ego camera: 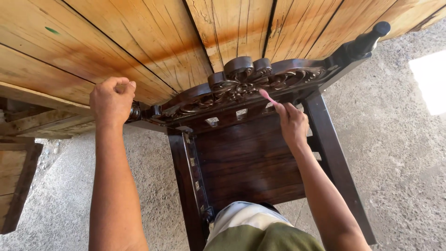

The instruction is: Cleaning a wooden chair with a small brush to remove dust from crevices.

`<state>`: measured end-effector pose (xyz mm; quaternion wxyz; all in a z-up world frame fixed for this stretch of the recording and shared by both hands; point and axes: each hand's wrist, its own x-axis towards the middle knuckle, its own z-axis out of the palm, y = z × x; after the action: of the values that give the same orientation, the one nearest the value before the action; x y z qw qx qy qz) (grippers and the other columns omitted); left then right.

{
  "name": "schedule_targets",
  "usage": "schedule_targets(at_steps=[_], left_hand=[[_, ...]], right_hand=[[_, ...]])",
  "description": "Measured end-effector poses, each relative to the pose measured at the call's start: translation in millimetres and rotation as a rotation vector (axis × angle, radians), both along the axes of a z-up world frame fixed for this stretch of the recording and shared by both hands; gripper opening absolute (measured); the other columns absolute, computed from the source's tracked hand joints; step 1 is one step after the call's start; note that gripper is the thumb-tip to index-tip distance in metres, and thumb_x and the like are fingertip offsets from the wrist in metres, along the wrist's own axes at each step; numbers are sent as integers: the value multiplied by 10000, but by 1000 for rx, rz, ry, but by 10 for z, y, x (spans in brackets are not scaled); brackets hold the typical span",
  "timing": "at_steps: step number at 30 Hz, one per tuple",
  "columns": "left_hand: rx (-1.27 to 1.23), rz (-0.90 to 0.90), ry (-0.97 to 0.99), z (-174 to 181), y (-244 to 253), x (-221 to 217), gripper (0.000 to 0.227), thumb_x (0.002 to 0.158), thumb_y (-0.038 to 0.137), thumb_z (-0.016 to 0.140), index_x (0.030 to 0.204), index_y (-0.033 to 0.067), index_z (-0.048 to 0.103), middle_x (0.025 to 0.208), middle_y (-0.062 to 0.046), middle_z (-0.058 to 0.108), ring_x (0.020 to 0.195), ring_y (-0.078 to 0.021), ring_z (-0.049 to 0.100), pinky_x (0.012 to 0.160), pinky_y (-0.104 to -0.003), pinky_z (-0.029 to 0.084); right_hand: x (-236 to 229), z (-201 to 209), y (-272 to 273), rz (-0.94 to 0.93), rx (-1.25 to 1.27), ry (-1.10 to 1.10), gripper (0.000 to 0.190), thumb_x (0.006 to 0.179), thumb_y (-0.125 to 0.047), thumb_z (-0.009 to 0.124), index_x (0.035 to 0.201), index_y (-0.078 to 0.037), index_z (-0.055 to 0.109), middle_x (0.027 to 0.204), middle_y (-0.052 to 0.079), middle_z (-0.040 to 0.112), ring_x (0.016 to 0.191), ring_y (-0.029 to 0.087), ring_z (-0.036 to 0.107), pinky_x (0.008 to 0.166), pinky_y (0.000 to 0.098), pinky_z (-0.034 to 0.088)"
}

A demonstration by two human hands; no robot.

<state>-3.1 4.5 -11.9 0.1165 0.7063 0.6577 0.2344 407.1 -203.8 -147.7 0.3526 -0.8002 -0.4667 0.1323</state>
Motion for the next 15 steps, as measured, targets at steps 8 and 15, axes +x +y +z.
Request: schedule_targets(at_steps=[8,15], left_hand=[[123,-17,48,-27,-8,-27,265,908,354,824,995,104,802,866,-135,755,823,-332,714,758,-449,554],[54,13,-40,48,-25,36,266,891,341,794,1024,110,786,842,-109,757,797,-317,729,741,-445,562]], right_hand=[[-476,420,177,161,223,-56,287,1035,-349,681,958,-75,721,756,112,661,631,306,642,565,411,477],[-107,452,232,146,231,-230,277,1025,-337,701,918,-81,696,789,104,670,681,341,656,587,444,487]])
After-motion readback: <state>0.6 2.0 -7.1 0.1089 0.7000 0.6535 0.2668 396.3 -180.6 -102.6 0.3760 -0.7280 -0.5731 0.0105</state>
